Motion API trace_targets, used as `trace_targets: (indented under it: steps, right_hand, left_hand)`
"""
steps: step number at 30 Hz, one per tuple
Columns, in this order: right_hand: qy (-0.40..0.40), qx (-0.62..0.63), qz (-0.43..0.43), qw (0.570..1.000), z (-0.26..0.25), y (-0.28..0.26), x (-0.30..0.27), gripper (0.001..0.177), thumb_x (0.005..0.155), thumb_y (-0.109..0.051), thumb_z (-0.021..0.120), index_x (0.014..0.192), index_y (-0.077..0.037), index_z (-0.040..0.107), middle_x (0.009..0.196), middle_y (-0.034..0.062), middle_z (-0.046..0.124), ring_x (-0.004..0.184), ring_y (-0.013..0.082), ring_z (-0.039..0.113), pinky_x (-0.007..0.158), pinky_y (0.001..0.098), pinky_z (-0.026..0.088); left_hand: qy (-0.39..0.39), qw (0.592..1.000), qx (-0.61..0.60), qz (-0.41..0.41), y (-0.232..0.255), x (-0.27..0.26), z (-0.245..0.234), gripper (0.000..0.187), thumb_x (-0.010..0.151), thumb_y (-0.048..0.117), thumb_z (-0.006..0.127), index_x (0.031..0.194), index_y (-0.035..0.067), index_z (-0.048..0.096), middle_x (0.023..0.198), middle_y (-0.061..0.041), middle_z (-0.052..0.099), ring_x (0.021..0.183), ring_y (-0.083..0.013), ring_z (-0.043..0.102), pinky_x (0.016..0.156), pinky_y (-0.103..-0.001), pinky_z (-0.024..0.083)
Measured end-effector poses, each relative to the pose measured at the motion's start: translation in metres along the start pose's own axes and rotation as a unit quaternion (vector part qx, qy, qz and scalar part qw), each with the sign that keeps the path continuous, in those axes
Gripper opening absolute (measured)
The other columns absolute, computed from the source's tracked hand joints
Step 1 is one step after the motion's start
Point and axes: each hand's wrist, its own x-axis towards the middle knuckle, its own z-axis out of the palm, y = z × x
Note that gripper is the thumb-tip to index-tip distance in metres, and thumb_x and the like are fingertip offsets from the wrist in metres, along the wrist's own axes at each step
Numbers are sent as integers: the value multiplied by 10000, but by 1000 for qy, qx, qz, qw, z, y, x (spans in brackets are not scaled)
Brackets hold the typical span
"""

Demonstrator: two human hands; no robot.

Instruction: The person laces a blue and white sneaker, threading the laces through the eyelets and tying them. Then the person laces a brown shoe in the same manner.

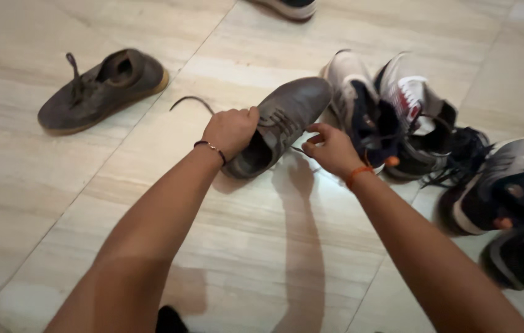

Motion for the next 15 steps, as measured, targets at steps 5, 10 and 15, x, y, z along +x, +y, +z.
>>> trace_targets:
  steps: [5,10,15]
  right_hand:
    - [131,-17,-127,983,16,-8,0,205,933,-178,745,1084,-40,760,929,92,787,811,126,742,755,287,588]
    - [97,-132,-176,971,23,-40,-7,172,860,-179,808,924,-26,762,886,163,743,766,271,716,711,376,567]
    - [121,-190,-221,949,32,-29,1,138,879,-165,777,911,-31,761,890,196,710,778,353,698,721,433,561]
  left_hand:
    - [-3,1000,-12,0,5,-16,4,122,926,119,554,1019,51,595,794,-119,717,735,-313,724,588,-455,570]
    - [-5,998,-57,7,16,-5,10,375,880,99,557,1255,88,556,841,-126,718,764,-330,717,614,-466,567]
    - [-47,996,-77,-6,19,3,17,660,868,68,538,1509,134,397,892,-149,724,799,-349,709,663,-473,562]
